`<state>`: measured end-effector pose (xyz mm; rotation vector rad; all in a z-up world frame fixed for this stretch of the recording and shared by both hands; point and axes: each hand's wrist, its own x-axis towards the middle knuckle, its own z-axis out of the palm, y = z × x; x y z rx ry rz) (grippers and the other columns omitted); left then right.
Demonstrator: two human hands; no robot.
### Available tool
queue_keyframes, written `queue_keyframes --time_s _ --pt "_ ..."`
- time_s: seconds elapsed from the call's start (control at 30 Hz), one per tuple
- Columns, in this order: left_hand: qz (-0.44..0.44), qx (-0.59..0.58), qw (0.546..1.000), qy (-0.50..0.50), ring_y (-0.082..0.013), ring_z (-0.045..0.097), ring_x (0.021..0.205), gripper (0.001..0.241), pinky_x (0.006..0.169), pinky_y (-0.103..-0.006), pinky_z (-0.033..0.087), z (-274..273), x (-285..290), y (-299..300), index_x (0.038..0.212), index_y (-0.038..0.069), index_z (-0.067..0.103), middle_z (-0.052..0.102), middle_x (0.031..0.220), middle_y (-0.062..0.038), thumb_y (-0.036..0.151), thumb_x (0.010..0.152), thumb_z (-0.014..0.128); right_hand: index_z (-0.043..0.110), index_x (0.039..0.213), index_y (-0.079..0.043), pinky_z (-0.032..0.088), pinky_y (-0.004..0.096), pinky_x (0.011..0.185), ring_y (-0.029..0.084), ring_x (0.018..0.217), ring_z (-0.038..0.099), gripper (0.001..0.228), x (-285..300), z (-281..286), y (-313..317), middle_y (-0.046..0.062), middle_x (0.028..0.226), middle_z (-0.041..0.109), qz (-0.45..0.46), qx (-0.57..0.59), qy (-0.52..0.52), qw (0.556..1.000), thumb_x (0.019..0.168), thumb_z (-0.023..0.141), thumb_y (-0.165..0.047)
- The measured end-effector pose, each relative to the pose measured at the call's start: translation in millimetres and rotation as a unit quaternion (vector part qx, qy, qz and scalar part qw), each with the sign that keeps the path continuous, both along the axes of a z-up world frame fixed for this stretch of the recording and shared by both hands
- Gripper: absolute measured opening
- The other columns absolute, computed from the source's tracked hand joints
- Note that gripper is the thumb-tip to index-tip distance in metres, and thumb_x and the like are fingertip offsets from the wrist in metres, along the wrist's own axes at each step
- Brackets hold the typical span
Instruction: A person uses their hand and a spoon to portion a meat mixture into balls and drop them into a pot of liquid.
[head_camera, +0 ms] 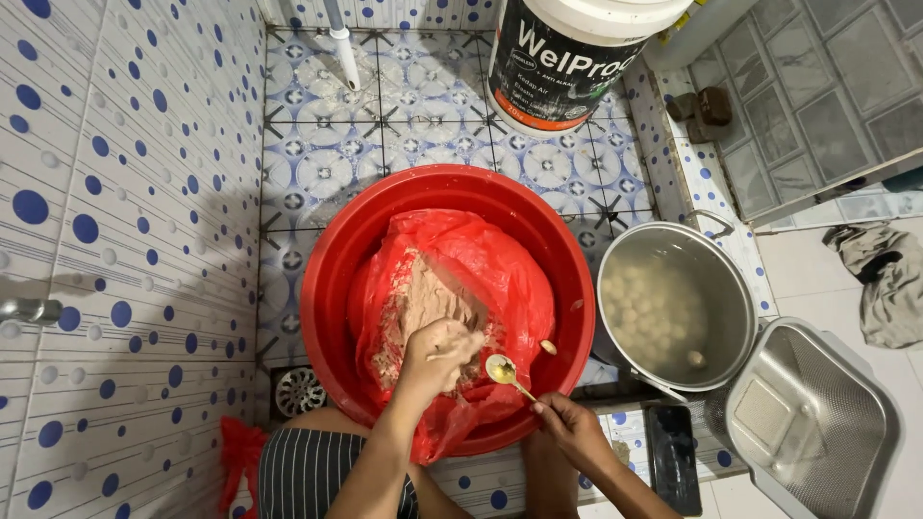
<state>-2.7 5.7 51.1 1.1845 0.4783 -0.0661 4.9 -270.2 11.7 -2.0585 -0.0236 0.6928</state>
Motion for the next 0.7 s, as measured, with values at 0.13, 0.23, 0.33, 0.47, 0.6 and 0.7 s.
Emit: queue_keyframes --time_s 0.13,0.23,0.33,0.47,0.6,0.7 --pt "0.012 0.07 0.996 -0.045 -0.0143 0.073 0.082 0.034 0.074 -0.0223 0.061 -28 0 -4 0.109 0.0 0.074 0.078 0.097 -0.009 -0.005 0.077 0.083 0.083 0.093 -0.003 0.047 0.024 0.057 0.011 0.059 0.056 0.02 0 1 1 0.002 0.065 0.067 0.001 -0.006 0.0 1.0 0.095 0.068 -0.016" --pt "0.011 0.075 0.996 -0.039 -0.0158 0.074 0.086 0.034 0.079 -0.0234 0.062 -24 -1 -4 0.108 -0.002 0.073 0.079 0.102 -0.011 -0.006 0.076 0.082 0.082 0.092 -0.002 0.045 0.024 0.056 0.01 0.058 0.054 0.019 0 -2 -1 0.002 0.064 0.065 -0.011 0.008 0.007 1.0 0.095 0.068 -0.014" --pt "0.021 0.09 0.995 -0.039 -0.0184 0.076 0.081 0.032 0.075 -0.0255 0.062 -47 -2 -6 0.102 -0.001 0.071 0.078 0.09 -0.011 -0.014 0.073 0.076 0.083 0.093 -0.002 0.045 0.024 0.055 0.01 0.058 0.054 0.02 -1 -1 0 0.002 0.065 0.066 -0.004 0.004 0.005 1.0 0.096 0.068 -0.015" --pt "0.03 0.16 0.987 -0.012 -0.0148 0.056 0.055 0.016 0.052 -0.0261 0.05 -36 -4 -6 0.077 0.002 0.068 0.063 0.065 -0.004 0.003 0.08 0.084 0.082 0.092 -0.001 0.046 0.024 0.056 0.011 0.058 0.054 0.019 -1 -8 -3 0.003 0.065 0.065 -0.013 0.02 0.015 1.0 0.096 0.068 -0.013" --pt "0.039 0.138 0.985 -0.092 -0.0112 0.058 0.056 0.02 0.051 -0.0222 0.05 -29 -1 -7 0.075 0.003 0.065 0.063 0.064 -0.002 -0.002 0.079 0.084 0.082 0.096 0.002 0.049 0.025 0.06 0.012 0.064 0.058 0.021 11 -10 -11 0.005 0.073 0.072 -0.025 0.062 0.027 0.997 0.096 0.067 -0.012" --pt "0.0 0.06 0.993 -0.106 -0.0099 0.053 0.054 0.017 0.049 -0.0193 0.05 -41 1 -6 0.083 0.007 0.063 0.056 0.066 0.0 0.005 0.087 0.08 0.082 0.099 0.0 0.048 0.025 0.058 0.011 0.06 0.058 0.022 24 12 -7 0.005 0.073 0.073 -0.016 0.049 0.001 0.999 0.096 0.066 -0.015"
